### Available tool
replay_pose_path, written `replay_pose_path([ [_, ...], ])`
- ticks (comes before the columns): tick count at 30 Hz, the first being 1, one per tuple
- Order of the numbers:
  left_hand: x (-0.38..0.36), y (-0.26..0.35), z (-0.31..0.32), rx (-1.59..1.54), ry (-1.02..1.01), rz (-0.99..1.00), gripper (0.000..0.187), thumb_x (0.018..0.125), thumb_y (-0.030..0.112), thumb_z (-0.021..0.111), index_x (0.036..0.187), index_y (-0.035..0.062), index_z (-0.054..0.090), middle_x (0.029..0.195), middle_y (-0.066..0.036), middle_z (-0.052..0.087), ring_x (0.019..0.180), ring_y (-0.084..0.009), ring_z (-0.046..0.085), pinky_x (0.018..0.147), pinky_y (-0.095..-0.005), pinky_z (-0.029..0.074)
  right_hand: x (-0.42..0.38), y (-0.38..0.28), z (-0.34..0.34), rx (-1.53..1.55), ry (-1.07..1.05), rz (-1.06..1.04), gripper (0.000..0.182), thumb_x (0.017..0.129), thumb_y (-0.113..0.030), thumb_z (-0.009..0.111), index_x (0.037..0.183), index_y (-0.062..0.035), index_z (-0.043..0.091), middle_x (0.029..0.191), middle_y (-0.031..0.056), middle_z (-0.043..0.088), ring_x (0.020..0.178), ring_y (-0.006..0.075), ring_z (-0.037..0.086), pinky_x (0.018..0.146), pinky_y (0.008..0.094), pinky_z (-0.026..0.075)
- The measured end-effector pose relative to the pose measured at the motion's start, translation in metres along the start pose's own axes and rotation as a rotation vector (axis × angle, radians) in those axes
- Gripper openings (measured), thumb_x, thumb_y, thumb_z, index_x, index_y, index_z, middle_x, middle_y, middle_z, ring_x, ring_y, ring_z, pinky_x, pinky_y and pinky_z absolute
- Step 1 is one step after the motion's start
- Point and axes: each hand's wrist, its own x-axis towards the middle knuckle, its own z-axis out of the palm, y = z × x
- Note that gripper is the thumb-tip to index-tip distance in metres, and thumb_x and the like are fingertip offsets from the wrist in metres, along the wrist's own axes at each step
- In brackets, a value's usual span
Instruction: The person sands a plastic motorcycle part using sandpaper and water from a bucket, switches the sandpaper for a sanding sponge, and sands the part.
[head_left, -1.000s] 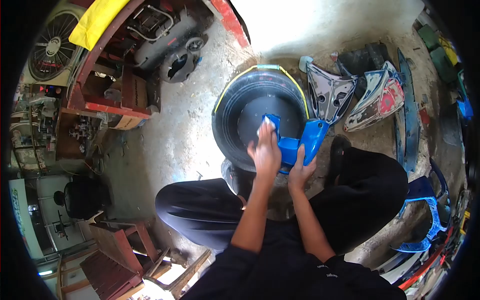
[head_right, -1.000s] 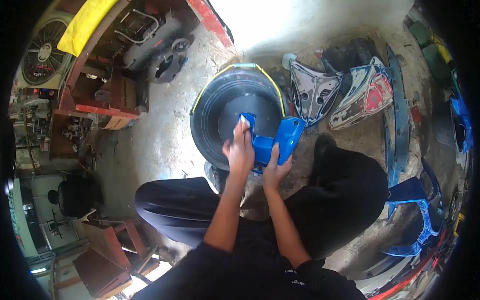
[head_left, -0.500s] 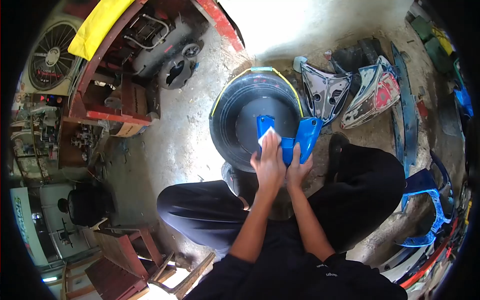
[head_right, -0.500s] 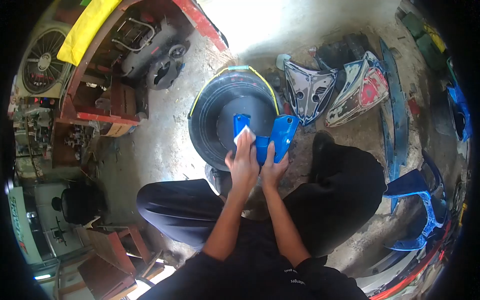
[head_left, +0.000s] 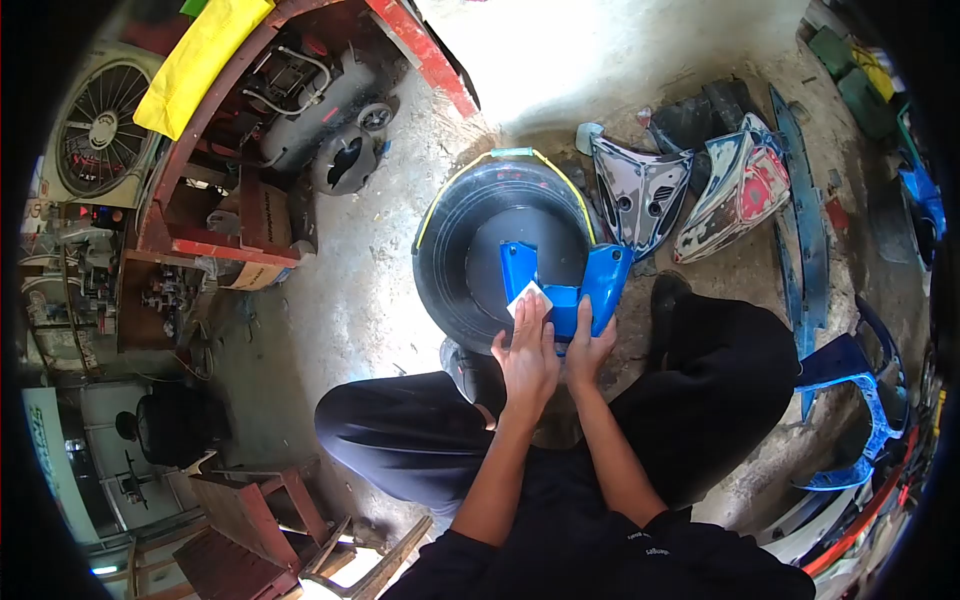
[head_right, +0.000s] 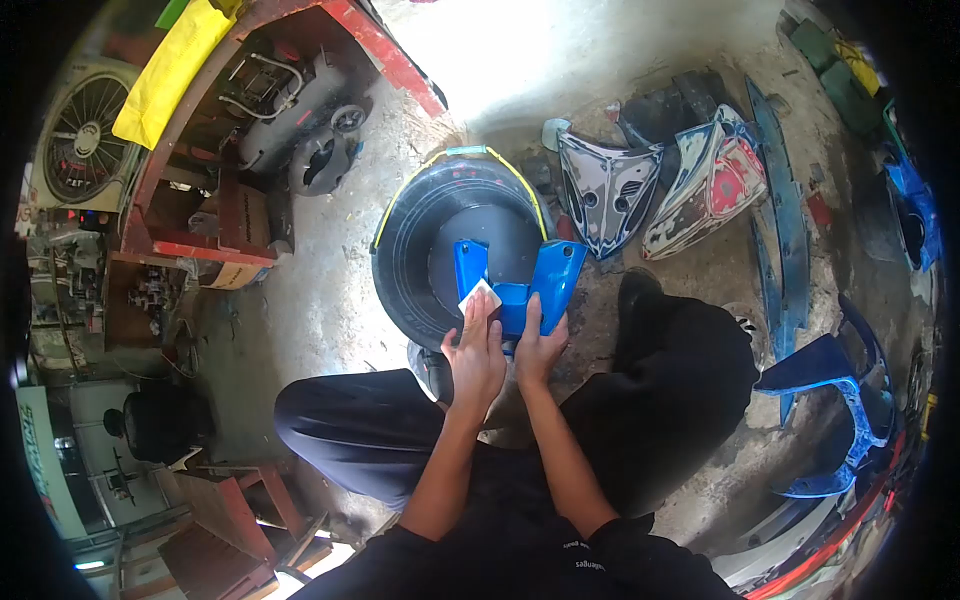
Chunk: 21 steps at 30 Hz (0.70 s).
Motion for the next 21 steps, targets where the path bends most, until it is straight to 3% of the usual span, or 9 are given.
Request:
replay_pose_path([
  [4, 0.066, -0.022, 0.009, -0.032, -0.02, -0.057, 0.046, 0.107, 0.029, 0.042, 0.149, 0.0134, 0.046, 0.155, -0.011, 0.046, 0.141, -0.0221, 0.046, 0.109, -0.0547, 0.03, -0.002, 0.008, 0.001, 0.013, -0.005, 0.023, 0.03, 0.099, -0.028, 0.066, 0.103, 0.0021, 0.065, 0.093, 0.0082, 0.069, 0.082, 0.0147, 0.061, 0.075, 0.0322, 0.05],
  [5, 0.087, -0.025, 0.008, -0.107, -0.094, -0.173, 0.045, 0.107, 0.029, 0.04, 0.148, 0.013, 0.047, 0.154, -0.011, 0.047, 0.141, -0.022, 0.046, 0.109, -0.0542, 0.03, -0.001, 0.009, 0.0, -0.016, -0.008, 0.031, 0.033, 0.098, -0.029, 0.067, 0.103, 0.0036, 0.065, 0.093, 0.0106, 0.069, 0.083, 0.0179, 0.063, 0.076, 0.0339, 0.051],
  [7, 0.088, -0.019, 0.009, -0.129, -0.108, -0.193, 0.045, 0.107, 0.028, 0.041, 0.148, 0.0124, 0.047, 0.153, -0.011, 0.048, 0.141, -0.0209, 0.046, 0.109, -0.0534, 0.03, 0.0, 0.013, -0.005, -0.052, -0.011, 0.035, 0.037, 0.098, -0.031, 0.067, 0.104, 0.0051, 0.065, 0.092, 0.013, 0.07, 0.083, 0.021, 0.065, 0.077, 0.0357, 0.052],
  [9, 0.044, -0.006, 0.009, -0.057, -0.003, -0.017, 0.046, 0.106, 0.026, 0.043, 0.15, 0.0113, 0.046, 0.154, -0.011, 0.048, 0.142, -0.0208, 0.045, 0.109, -0.0532, 0.029, 0.002, 0.013, 0.001, -0.043, 0.019, -0.05, 0.037, 0.097, -0.032, 0.067, 0.104, 0.0049, 0.065, 0.092, 0.0137, 0.07, 0.082, 0.0217, 0.066, 0.076, 0.0359, 0.051],
  [11, -0.004, -0.002, 0.001, -0.016, 0.038, 0.156, 0.045, 0.105, 0.021, 0.046, 0.149, 0.0104, 0.047, 0.151, -0.011, 0.051, 0.139, -0.0203, 0.05, 0.111, -0.0516, 0.026, 0.004, 0.013, -0.001, -0.021, 0.014, -0.007, 0.038, 0.097, -0.032, 0.067, 0.105, 0.0052, 0.065, 0.093, 0.0145, 0.07, 0.083, 0.0227, 0.066, 0.077, 0.0363, 0.051],
  [13, -0.006, -0.008, -0.014, -0.013, -0.065, 0.169, 0.048, 0.104, 0.019, 0.046, 0.151, 0.0095, 0.044, 0.154, -0.011, 0.048, 0.142, -0.0202, 0.046, 0.111, -0.0509, 0.025, 0.001, 0.012, -0.004, -0.074, -0.008, 0.02, 0.036, 0.098, -0.032, 0.066, 0.106, 0.0034, 0.065, 0.095, 0.0103, 0.069, 0.084, 0.0184, 0.064, 0.077, 0.033, 0.051],
  [16, 0.016, -0.017, -0.017, 0.018, -0.071, 0.04, 0.053, 0.102, 0.019, 0.049, 0.153, 0.0107, 0.042, 0.157, -0.009, 0.044, 0.146, -0.0192, 0.041, 0.111, -0.05, 0.025, -0.001, 0.005, -0.001, 0.007, -0.008, 0.055, 0.039, 0.098, -0.034, 0.066, 0.107, 0.0042, 0.065, 0.095, 0.0124, 0.069, 0.084, 0.0207, 0.064, 0.077, 0.0349, 0.051],
  [21, 0.001, -0.006, -0.009, 0.002, -0.102, 0.297, 0.047, 0.105, 0.016, 0.043, 0.151, 0.0064, 0.044, 0.153, -0.015, 0.047, 0.145, -0.0246, 0.042, 0.113, -0.054, 0.023, 0.001, 0.004, -0.005, -0.071, -0.001, 0.013, 0.038, 0.099, -0.033, 0.065, 0.105, 0.0052, 0.064, 0.092, 0.0133, 0.069, 0.083, 0.0214, 0.065, 0.077, 0.0358, 0.05],
])
